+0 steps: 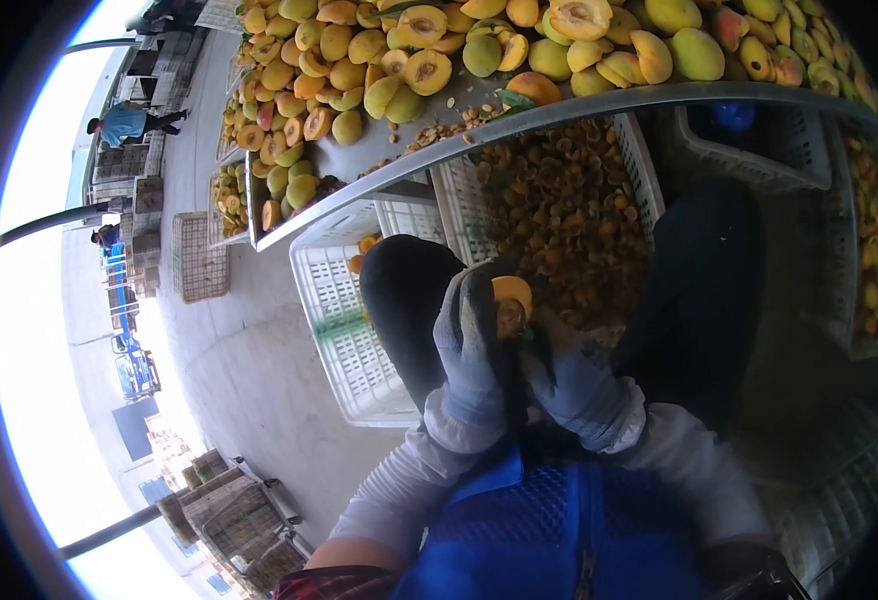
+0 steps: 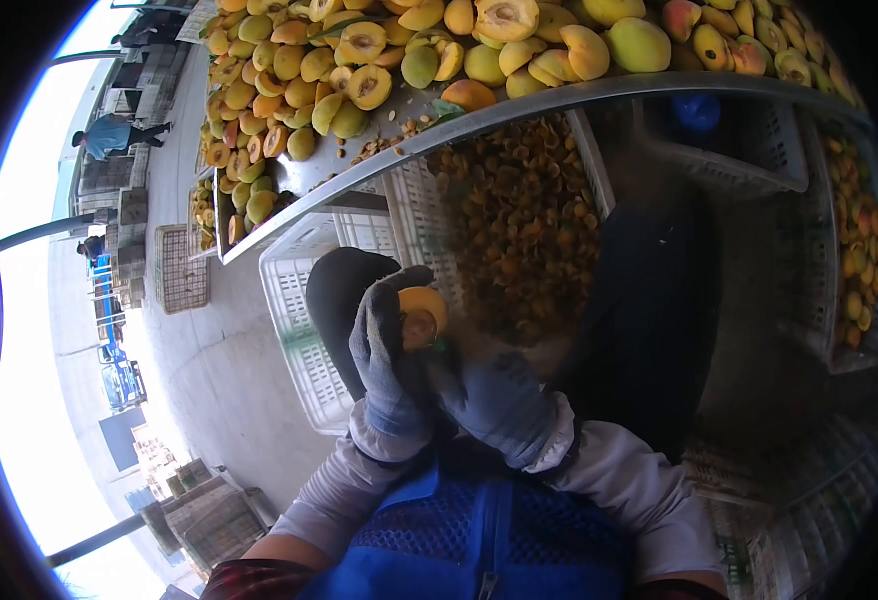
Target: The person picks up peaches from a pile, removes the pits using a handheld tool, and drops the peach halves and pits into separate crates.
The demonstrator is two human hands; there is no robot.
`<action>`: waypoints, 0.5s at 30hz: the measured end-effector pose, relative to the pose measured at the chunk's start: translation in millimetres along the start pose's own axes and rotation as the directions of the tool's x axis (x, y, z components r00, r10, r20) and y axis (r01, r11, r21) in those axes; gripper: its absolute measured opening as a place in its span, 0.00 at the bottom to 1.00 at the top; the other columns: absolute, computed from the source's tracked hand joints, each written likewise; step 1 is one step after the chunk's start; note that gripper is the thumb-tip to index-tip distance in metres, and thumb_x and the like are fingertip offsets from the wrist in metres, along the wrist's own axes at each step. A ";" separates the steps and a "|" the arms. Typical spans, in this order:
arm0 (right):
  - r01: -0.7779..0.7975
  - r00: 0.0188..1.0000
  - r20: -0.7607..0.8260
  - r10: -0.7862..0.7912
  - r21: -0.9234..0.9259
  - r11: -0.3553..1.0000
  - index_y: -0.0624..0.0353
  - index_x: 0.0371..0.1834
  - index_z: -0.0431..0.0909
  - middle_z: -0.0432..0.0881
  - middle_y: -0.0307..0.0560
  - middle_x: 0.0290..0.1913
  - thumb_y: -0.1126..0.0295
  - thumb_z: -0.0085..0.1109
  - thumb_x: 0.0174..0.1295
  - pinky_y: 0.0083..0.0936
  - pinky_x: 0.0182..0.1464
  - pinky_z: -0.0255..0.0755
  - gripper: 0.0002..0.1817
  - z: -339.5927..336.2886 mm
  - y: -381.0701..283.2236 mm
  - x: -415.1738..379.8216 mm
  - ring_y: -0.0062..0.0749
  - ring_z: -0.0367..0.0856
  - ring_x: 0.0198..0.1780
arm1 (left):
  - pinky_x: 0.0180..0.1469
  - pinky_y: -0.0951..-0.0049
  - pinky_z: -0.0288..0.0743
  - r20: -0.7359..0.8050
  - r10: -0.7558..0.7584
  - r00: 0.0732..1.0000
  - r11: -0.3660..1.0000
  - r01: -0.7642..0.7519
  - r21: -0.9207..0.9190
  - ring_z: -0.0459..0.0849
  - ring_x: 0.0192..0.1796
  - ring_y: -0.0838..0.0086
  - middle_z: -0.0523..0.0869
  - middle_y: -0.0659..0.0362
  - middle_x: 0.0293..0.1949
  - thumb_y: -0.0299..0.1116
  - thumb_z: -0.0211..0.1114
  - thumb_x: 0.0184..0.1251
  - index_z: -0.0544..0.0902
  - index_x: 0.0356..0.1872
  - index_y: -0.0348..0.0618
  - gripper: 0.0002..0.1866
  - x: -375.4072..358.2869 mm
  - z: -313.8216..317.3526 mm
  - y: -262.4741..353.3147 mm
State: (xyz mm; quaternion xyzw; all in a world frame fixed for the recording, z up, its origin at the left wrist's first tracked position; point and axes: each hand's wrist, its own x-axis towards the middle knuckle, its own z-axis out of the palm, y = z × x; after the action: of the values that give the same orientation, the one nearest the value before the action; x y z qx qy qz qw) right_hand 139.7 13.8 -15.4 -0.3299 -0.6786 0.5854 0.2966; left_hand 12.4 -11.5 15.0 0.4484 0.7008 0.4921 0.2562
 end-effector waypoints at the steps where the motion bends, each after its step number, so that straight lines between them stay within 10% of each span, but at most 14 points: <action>1: -0.007 1.000 -0.014 0.008 0.035 0.999 0.63 0.49 0.72 0.79 0.60 0.32 0.61 0.58 0.66 0.40 0.36 0.75 0.17 2.9 2.6 -1.3 0.52 0.82 0.34 | 0.52 0.67 0.77 -0.015 -0.018 1.000 1.000 0.018 -0.005 0.82 0.48 0.63 0.83 0.47 0.49 0.34 0.52 0.74 0.79 0.52 0.35 0.15 0.2 1.2 -1.8; 7: 0.036 0.995 0.085 -0.048 0.131 0.991 0.63 0.52 0.71 0.80 0.63 0.35 0.62 0.55 0.68 0.43 0.39 0.74 0.17 -3.4 1.4 2.4 0.58 0.82 0.38 | 0.51 0.69 0.76 0.030 0.024 0.999 0.981 -0.030 0.190 0.82 0.46 0.66 0.84 0.51 0.46 0.33 0.53 0.71 0.80 0.48 0.31 0.15 7.5 1.1 -2.5; 15: -0.337 0.935 0.254 0.247 0.422 0.842 0.64 0.55 0.72 0.78 0.44 0.27 0.63 0.50 0.72 0.26 0.31 0.70 0.17 3.5 17.1 -2.7 0.28 0.77 0.27 | 0.50 0.71 0.76 0.077 0.217 0.973 0.914 -0.231 0.334 0.84 0.44 0.66 0.85 0.50 0.44 0.37 0.50 0.76 0.82 0.47 0.31 0.18 5.2 -3.3 -24.1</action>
State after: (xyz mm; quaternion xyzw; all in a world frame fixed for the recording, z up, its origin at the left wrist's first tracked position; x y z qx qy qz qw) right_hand 140.3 11.2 -32.9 -0.2932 -0.4876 0.7959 0.2071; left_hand -1.7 -11.2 -5.5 0.5727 0.7144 0.3805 0.1301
